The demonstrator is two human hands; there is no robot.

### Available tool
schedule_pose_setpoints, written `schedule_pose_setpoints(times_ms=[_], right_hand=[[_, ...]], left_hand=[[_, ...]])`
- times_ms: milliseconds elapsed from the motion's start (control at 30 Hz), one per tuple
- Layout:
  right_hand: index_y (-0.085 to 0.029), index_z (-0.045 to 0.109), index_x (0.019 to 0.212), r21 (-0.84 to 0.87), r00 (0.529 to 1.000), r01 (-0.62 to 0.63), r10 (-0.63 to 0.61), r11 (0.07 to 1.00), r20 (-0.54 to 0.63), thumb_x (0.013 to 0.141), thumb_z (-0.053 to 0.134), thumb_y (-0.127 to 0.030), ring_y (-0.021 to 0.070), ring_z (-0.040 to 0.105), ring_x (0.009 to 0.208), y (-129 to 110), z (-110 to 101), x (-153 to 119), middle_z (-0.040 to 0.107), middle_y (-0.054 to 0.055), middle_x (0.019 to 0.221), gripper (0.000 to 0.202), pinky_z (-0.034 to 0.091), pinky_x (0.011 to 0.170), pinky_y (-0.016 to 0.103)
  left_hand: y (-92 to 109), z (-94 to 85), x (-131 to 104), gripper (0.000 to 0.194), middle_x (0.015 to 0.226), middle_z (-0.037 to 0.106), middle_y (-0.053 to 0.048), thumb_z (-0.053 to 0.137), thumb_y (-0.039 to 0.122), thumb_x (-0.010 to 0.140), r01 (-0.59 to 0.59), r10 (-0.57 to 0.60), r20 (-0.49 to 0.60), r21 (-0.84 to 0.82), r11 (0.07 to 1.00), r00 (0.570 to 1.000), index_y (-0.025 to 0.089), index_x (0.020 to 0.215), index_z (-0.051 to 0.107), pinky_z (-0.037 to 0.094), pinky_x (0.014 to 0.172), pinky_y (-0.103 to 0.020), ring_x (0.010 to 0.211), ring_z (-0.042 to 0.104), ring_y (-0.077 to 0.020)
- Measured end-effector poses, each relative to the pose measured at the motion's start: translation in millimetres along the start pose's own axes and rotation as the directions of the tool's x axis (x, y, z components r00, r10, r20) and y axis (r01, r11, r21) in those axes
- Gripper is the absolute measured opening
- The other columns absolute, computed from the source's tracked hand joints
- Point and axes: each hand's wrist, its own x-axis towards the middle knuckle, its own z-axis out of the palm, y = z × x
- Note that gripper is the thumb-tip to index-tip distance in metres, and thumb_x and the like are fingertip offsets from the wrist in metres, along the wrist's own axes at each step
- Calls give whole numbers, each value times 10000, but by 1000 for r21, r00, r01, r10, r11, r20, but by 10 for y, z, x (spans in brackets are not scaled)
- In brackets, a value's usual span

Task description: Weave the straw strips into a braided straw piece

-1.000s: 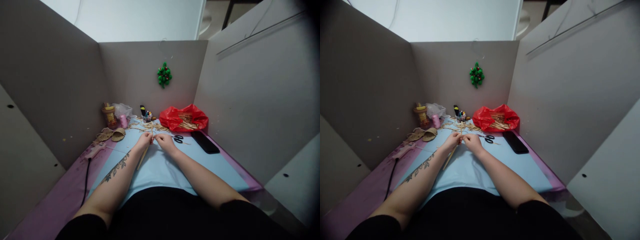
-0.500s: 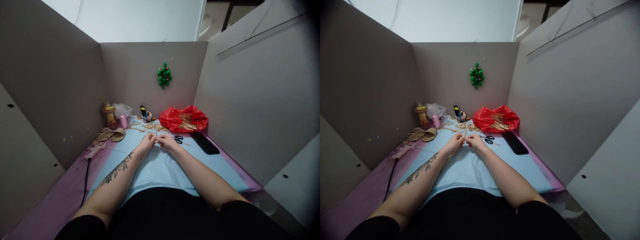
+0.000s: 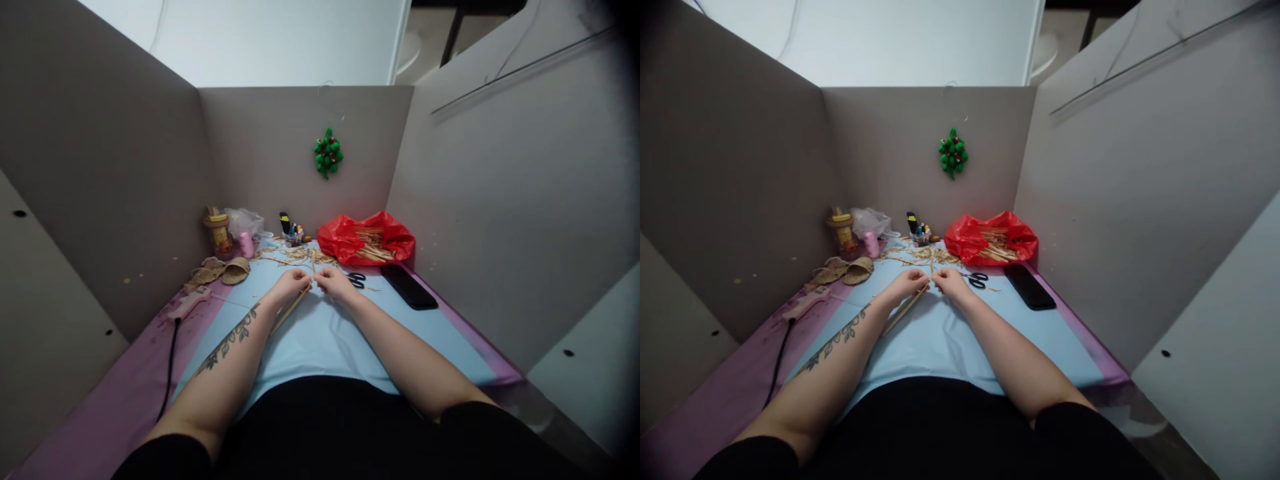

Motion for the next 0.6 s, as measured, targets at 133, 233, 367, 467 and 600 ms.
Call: schedule_pose_setpoints(times_ms=[133,233,367,467,600], right_hand=[[-167,497,606,-90,1000,-14,13,996,-9,705,527,-245,77,432,404,-9,3,-13,497,-35,479,130,333,422,196],[-169,504,601,-283,996,38,-61,958,-70,710,525,-239,90,476,430,-25,21,-32,533,-21,488,131,339,448,197],[-171,492,565,-370,978,49,-119,928,-169,680,522,-200,96,501,462,-40,74,-37,547,-15,482,122,339,461,192],[-171,476,531,-133,986,-62,39,989,-163,646,513,-189,92,469,405,-30,107,-15,515,-17,425,122,324,412,189],[-160,479,488,223,982,-163,181,961,-62,592,527,-192,77,429,375,6,99,28,513,-1,396,118,296,369,177]], left_hand=[[-35,-45,31,195,522,537,14,563,294,661,-22,24,-43,45,999,999,104,644,606,320,471,-193,471,434,-70],[-18,-45,29,215,540,564,-6,565,296,651,18,-14,-76,42,999,997,95,655,641,339,477,-197,483,453,-78],[10,2,-7,241,498,552,-3,567,319,660,4,-2,-85,30,1000,996,96,634,655,329,467,-196,459,439,-77],[15,60,-26,254,480,550,0,557,326,684,-31,45,-113,126,992,993,102,648,672,312,465,-197,457,438,-82],[42,125,-49,250,543,611,-19,525,303,728,-86,124,-90,339,937,988,129,709,704,330,510,-206,510,490,-104]])
